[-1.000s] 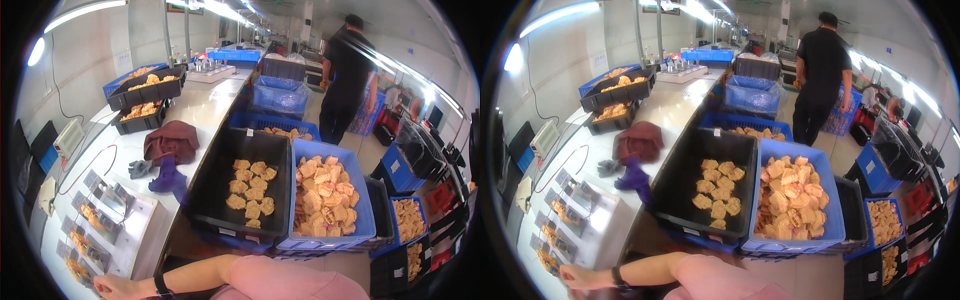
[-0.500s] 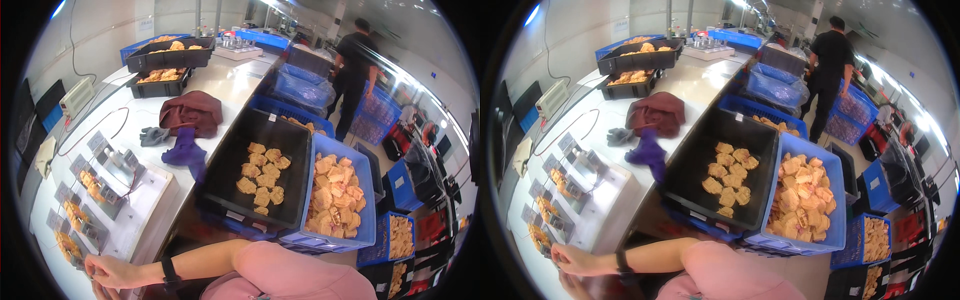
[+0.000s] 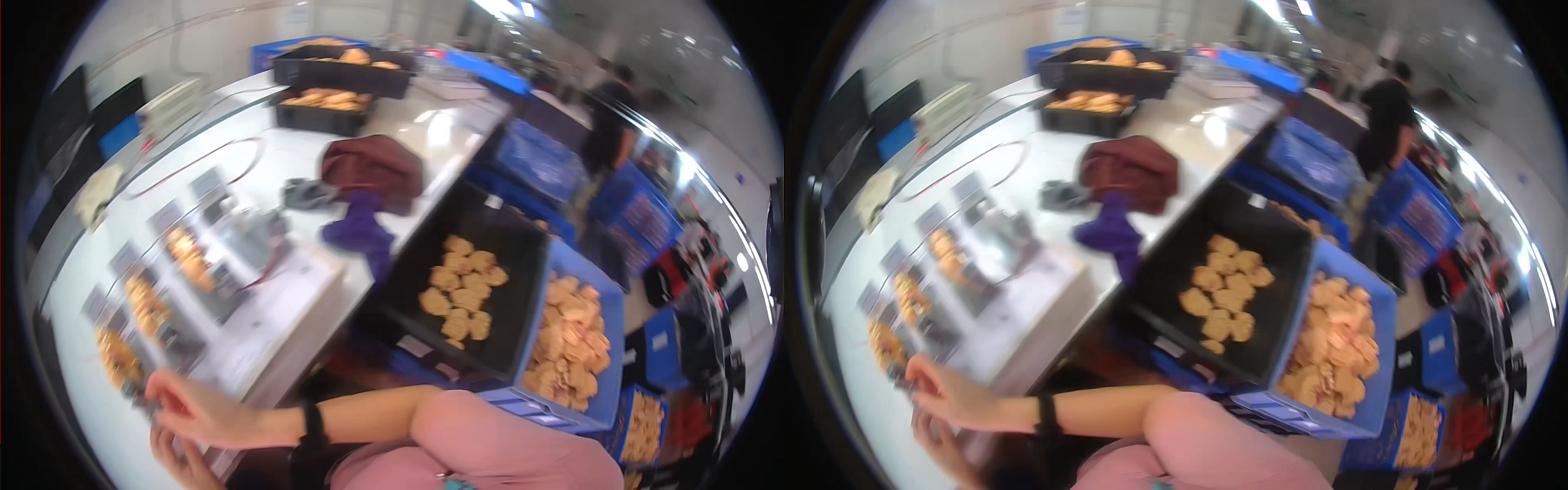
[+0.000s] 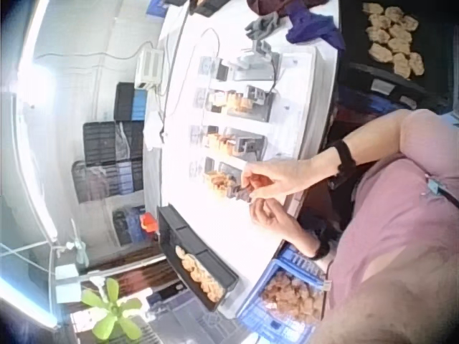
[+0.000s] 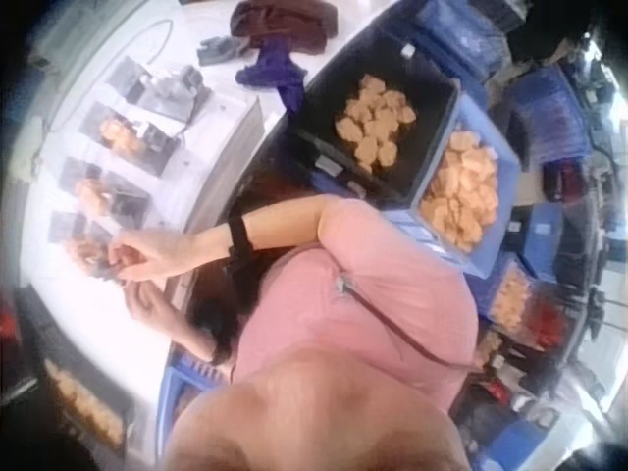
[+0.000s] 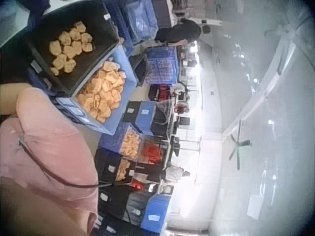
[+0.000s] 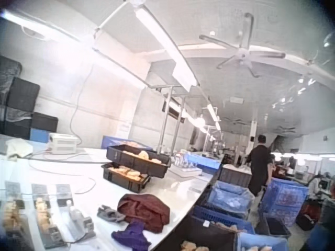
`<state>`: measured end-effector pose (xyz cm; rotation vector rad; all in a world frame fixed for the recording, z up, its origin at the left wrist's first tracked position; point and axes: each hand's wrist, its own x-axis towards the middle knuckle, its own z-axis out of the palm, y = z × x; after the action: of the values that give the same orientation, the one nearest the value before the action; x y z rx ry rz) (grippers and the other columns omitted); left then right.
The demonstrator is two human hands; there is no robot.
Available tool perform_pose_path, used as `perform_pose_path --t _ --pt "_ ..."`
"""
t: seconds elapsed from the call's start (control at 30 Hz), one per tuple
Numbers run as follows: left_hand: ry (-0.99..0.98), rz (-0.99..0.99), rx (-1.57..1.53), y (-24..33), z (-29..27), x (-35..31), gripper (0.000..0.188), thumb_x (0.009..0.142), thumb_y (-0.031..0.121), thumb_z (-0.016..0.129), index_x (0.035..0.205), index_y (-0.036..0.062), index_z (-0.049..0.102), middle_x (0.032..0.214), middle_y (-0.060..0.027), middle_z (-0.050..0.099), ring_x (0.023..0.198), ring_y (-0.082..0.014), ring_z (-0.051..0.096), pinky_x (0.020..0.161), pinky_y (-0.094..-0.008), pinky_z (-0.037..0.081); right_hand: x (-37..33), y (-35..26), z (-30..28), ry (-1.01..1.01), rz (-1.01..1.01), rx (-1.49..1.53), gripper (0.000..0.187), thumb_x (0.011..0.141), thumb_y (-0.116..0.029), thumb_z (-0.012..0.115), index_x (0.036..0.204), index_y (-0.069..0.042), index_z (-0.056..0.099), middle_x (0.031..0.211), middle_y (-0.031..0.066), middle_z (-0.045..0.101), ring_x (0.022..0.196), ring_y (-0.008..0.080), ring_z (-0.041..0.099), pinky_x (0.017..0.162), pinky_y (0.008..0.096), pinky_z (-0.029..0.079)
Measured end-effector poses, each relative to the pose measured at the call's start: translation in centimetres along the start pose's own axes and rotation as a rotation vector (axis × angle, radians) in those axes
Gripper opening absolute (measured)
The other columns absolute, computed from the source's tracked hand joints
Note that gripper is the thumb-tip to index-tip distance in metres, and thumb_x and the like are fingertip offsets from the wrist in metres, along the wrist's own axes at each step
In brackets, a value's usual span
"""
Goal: Testing the functionality of yellow plastic toy internal components using a multi-station test fixture.
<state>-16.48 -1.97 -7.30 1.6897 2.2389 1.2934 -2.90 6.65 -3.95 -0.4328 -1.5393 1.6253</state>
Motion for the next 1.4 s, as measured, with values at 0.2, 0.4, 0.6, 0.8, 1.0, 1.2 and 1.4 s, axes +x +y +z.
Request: perform_pose_path --t 0.2,0.4,0.6,0.8,1.0,1.2,1.4 --pt "0.166 -0.018 -0.082 0.2 0.8 -2.5 0.011 0.083 0.006 0.072 0.092 0.0042 0.067 0.107 -0.0112 0.060 0.116 -0.0337 0.052 0.102 -0.0428 0.039 -0.7 1.2 -0.5 0.026 -0.050 0.055 0.031 0.098 -0.003 0.058 0.126 -0.004 0.045 0.100 0.0023 0.053 0.091 0.0076 0.054 0.080 0.0239 0.048" --pt "0.192 -0.085 -0.110 2.7 -0.5 -1.4 0.015 0.082 0.008 0.072 0.097 0.0068 0.070 0.109 -0.0085 0.062 0.121 -0.0333 0.049 0.104 -0.0434 0.037 -1.5 -3.8 -2.5 0.059 -0.213 -0.070 0.025 0.095 -0.001 0.061 0.119 -0.002 0.055 0.099 0.0050 0.058 0.089 0.0102 0.056 0.079 0.0245 0.047" --pt "0.189 -0.086 -0.143 1.6 -0.2 -2.2 0.016 0.081 0.007 0.072 0.097 0.0063 0.069 0.108 -0.0083 0.062 0.121 -0.0336 0.050 0.105 -0.0433 0.037 -1.7 -5.2 -7.5 0.130 -0.290 -0.917 0.016 0.090 -0.001 0.063 0.105 -0.001 0.065 0.093 0.0134 0.063 0.085 0.0265 0.062 0.080 0.0337 0.049" --pt "0.178 0.020 -0.094 -1.8 1.0 -2.5 0.015 0.088 0.004 0.063 0.103 0.0009 0.062 0.118 -0.0147 0.057 0.124 -0.0347 0.048 0.109 -0.0430 0.034 -1.7 -1.8 -8.1 -0.009 -0.377 -1.108 0.012 0.083 -0.017 0.070 0.090 -0.008 0.065 0.088 0.0079 0.057 0.089 0.0293 0.057 0.078 0.0414 0.046" --pt "0.149 0.055 -0.129 -4.5 1.2 -1.2 0.021 0.096 0.012 0.061 0.110 -0.0033 0.062 0.125 -0.0161 0.057 0.124 -0.0324 0.050 0.109 -0.0402 0.036 -0.9 1.2 -8.8 0.044 -0.469 -0.976 0.010 0.082 -0.018 0.069 0.081 -0.010 0.062 0.090 0.0067 0.054 0.092 0.0282 0.055 0.082 0.0402 0.043" --pt "0.151 0.180 -0.111 -1.0 0.0 -1.6 0.023 0.095 0.011 0.064 0.107 -0.0082 0.066 0.102 -0.0211 0.067 0.097 -0.0332 0.063 0.090 -0.0412 0.050 -1.3 1.4 -9.0 0.011 -0.484 -0.899 0.011 0.082 -0.017 0.068 0.080 -0.010 0.060 0.091 0.0059 0.053 0.095 0.0272 0.052 0.084 0.0384 0.042" --pt "0.187 0.189 -0.084 0.3 0.3 -1.5 0.024 0.097 0.014 0.063 0.108 -0.0068 0.067 0.107 -0.0200 0.066 0.099 -0.0346 0.062 0.094 -0.0422 0.048 -1.4 1.2 -8.7 0.039 -0.488 -0.848 0.010 0.084 -0.016 0.067 0.080 -0.010 0.060 0.091 0.0056 0.053 0.096 0.0267 0.052 0.084 0.0383 0.042"
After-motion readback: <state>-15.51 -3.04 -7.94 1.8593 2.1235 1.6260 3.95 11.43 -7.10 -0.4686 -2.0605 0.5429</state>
